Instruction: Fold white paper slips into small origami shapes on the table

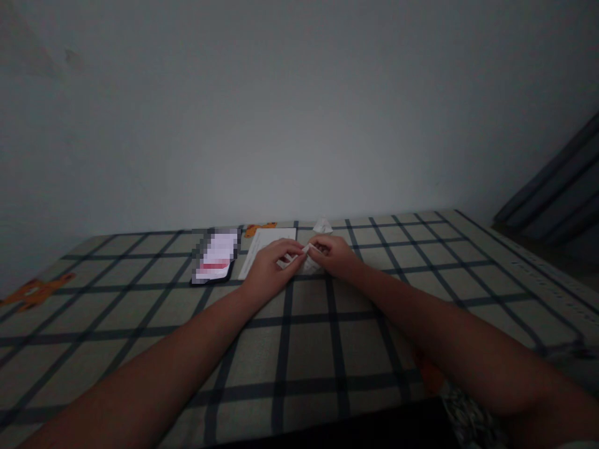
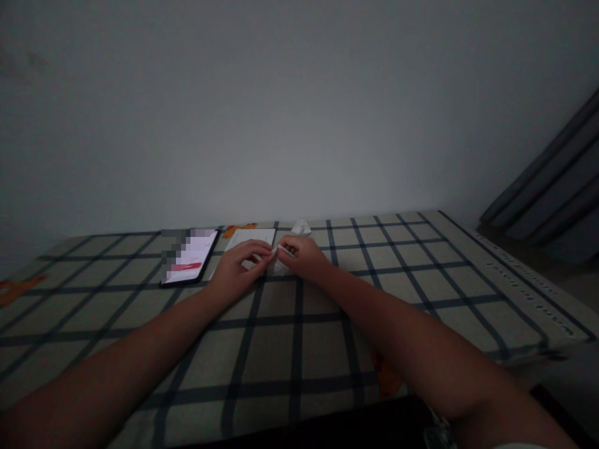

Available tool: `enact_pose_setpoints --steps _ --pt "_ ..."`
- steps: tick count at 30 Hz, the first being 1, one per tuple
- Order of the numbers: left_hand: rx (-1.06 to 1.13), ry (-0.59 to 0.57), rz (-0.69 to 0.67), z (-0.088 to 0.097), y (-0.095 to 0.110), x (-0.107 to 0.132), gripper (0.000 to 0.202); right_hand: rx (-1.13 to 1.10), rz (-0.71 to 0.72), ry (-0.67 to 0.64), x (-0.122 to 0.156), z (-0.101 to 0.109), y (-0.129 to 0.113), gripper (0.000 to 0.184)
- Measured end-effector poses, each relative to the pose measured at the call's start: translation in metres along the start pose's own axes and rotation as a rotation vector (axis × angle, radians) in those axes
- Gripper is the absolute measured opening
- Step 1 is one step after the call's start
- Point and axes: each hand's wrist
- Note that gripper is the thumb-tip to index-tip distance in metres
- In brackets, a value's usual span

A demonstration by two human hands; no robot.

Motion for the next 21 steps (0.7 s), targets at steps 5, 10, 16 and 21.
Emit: enact_pose_setpoints --steps 5,10,16,21 --pt "-0.007 0.014 0.082 0.000 -0.005 -0.001 0.017 -0.048 -0.013 -0.021 -0.002 0.001 0.004 0.020" --pt "-0.040 0.093 0.205 0.000 -0.013 -0.002 0.022 -0.070 -0.009 -0.037 -0.003 0.003 0.002 0.028" --pt "0.010 0.110 0.233 -0.002 -0.013 -0.001 0.029 -0.060 -0.067 -0.002 -0.003 0.003 -0.001 0.025" --pt "0.033 0.046 0.275 -0.003 -0.016 0.000 0.029 -0.030 -0.015 -0.021 -0.002 0.005 -0.003 0.025"
Point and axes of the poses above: each hand's wrist, its own x-axis away from the middle knuckle, its own z-axis out of the back of the hand, y = z × x, and after that the axes turned 7 degrees about y, right-handed
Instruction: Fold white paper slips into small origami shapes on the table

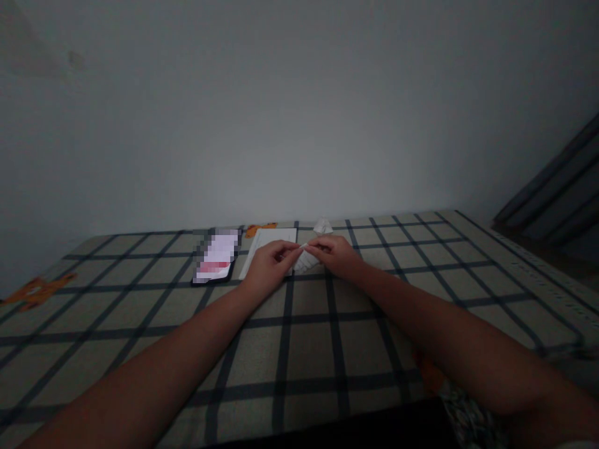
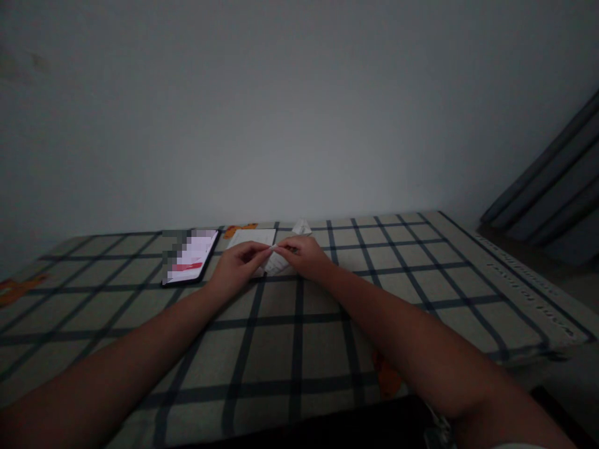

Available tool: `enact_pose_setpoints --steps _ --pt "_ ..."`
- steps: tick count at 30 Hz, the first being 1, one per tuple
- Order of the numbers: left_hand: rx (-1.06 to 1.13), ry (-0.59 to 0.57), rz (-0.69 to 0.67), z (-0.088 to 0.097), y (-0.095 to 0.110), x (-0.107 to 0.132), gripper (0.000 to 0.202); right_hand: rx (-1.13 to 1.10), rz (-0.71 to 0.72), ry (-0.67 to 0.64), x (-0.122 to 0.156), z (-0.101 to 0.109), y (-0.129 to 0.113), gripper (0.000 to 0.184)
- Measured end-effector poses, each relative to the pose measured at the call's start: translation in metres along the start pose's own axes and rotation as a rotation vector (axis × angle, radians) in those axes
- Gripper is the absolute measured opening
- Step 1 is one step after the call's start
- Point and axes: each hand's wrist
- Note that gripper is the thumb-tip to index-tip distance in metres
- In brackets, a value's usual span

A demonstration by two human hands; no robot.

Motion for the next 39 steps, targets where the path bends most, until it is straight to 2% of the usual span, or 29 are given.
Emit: enact_pose_setpoints --steps 5,9,12,15,18,22,28,33,39 --pt "0.012 0.015 0.030 0.003 0.000 -0.001 0.028 -0.027 -0.042 -0.045 -0.001 -0.001 0.004 0.026" --pt "0.096 0.009 0.138 0.002 -0.001 -0.001 0.032 -0.044 -0.068 -0.047 0.000 -0.003 0.007 0.024" --pt "0.173 -0.030 0.222 -0.001 -0.002 0.000 0.037 -0.129 -0.156 -0.030 0.000 -0.004 0.009 0.027" --pt "0.244 -0.085 0.282 -0.001 0.002 0.000 0.035 -0.242 -0.256 -0.019 -0.001 -0.005 0.011 0.029" --pt "0.293 -0.061 0.330 0.002 0.005 -0.002 0.032 -0.315 -0.324 -0.023 -0.002 -0.005 0.013 0.031" --pt "0.331 -0.016 0.362 0.005 0.004 -0.005 0.036 -0.337 -0.324 -0.036 -0.005 -0.004 0.015 0.030" --pt "0.454 -0.058 0.386 0.002 -0.001 -0.005 0.036 -0.368 -0.341 0.028 -0.006 -0.003 0.018 0.025" --pt "0.502 -0.029 0.386 0.002 -0.002 -0.005 0.035 -0.498 -0.410 0.024 -0.005 -0.004 0.019 0.032" --pt "0.534 -0.022 0.392 0.002 -0.002 -0.005 0.036 -0.464 -0.361 0.023 -0.006 -0.002 0.018 0.026"
Point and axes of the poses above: each hand's wrist, its own x-axis away from the middle knuckle, its own z-axis out of the back of the hand, y = z × x, and after that the axes turned 7 degrees about y, right-handed
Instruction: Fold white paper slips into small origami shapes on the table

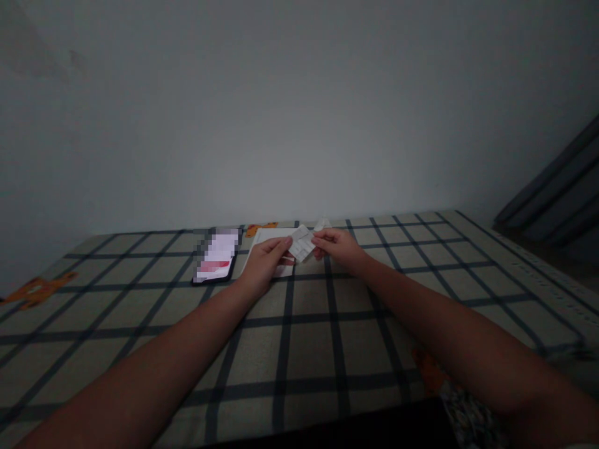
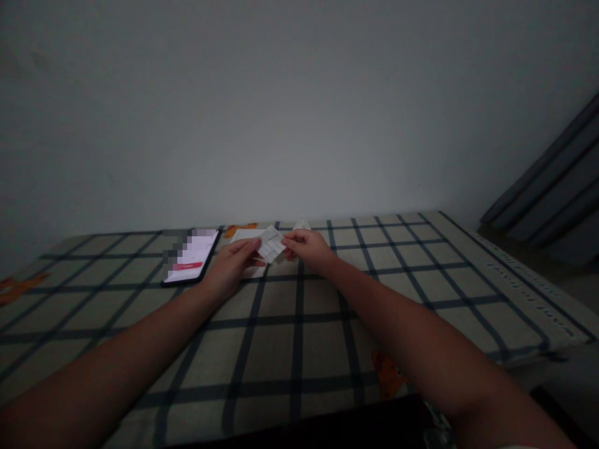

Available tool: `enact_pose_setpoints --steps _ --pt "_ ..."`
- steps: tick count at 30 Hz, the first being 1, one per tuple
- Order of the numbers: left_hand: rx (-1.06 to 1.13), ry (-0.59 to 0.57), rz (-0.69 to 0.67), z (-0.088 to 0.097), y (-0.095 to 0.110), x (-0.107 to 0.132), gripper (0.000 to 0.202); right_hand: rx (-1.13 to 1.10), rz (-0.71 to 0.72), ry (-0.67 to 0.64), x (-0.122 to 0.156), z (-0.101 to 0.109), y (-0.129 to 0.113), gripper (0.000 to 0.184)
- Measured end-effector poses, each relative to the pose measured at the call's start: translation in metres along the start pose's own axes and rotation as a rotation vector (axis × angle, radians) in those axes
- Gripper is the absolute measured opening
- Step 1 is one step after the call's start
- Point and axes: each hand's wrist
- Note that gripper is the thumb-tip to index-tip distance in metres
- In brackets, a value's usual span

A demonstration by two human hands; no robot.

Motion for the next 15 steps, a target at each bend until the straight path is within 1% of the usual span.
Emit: enact_pose_setpoints --steps 5,8,11,15 --pt "-0.040 0.029 -0.045 0.0007 -0.0021 -0.0007 0.037 -0.004 -0.019 -0.014 -0.0006 0.0004 0.0025 0.032" --pt "-0.040 0.023 -0.043 0.0009 -0.0023 -0.0011 0.037 -0.008 -0.037 -0.015 0.0003 0.0012 0.0031 0.033" --pt "-0.007 0.000 -0.028 -0.0002 -0.0007 -0.0011 0.036 0.044 0.006 0.023 0.0017 0.0009 0.0007 0.030" --pt "0.082 0.037 -0.005 -0.0017 0.0016 -0.0012 0.040 0.093 0.075 0.123 0.0025 -0.0008 -0.0004 0.030"
Point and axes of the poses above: each hand's wrist, its own x-axis away from the middle knuckle, its own z-axis out of the back of the hand, y = z × x, and after that the axes turned 7 degrees about y, right-handed
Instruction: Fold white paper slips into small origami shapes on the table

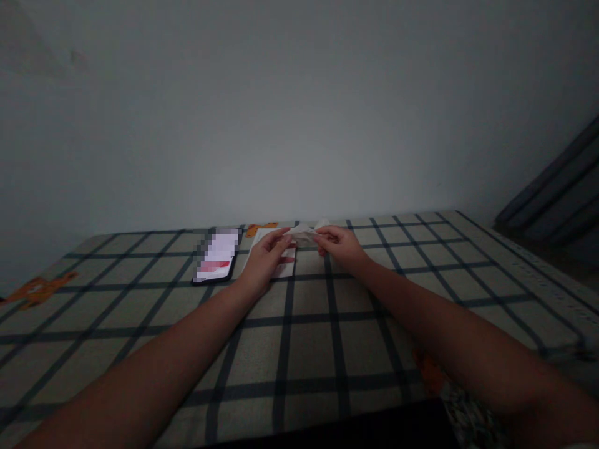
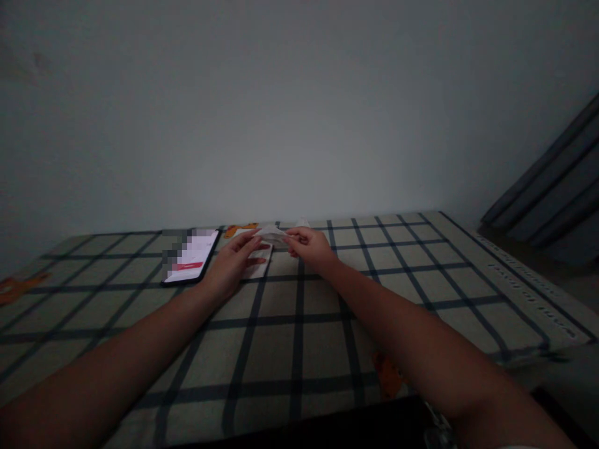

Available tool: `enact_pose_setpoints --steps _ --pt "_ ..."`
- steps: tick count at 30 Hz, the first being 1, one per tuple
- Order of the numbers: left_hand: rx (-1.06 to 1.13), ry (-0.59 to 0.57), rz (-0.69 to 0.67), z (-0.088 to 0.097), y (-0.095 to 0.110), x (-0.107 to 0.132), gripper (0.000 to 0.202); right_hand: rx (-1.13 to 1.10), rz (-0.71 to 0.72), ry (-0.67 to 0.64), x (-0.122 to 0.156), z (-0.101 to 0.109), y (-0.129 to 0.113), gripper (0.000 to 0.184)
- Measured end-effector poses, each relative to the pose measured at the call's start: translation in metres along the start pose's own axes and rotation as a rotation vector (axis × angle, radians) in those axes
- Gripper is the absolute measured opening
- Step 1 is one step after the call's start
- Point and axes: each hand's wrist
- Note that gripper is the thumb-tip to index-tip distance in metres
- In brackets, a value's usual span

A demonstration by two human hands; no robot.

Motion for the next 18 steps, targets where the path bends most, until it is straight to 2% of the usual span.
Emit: enact_pose_setpoints --steps 5,9,13,18 --pt "0.118 -0.012 0.135 0.0008 -0.0023 -0.0023 0.031 0.099 0.090 0.015 0.0006 0.0022 0.0027 0.029" --pt "0.189 -0.028 0.195 0.0011 -0.0029 -0.0036 0.036 0.341 0.309 0.030 0.0011 0.0060 -0.0015 0.022" --pt "0.138 -0.006 0.132 0.0010 -0.0033 -0.0034 0.038 0.437 0.476 -0.010 0.0013 0.0064 -0.0050 0.021" --pt "0.058 0.066 0.040 0.0033 -0.0077 -0.0046 0.039 0.407 0.490 -0.116 0.0025 0.0051 -0.0055 0.027"
Point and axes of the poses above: each hand's wrist, its own x-axis away from the middle knuckle, its own z-axis out of the back of the hand, y = z × x, and after that the axes turned 7 degrees about y, right-handed
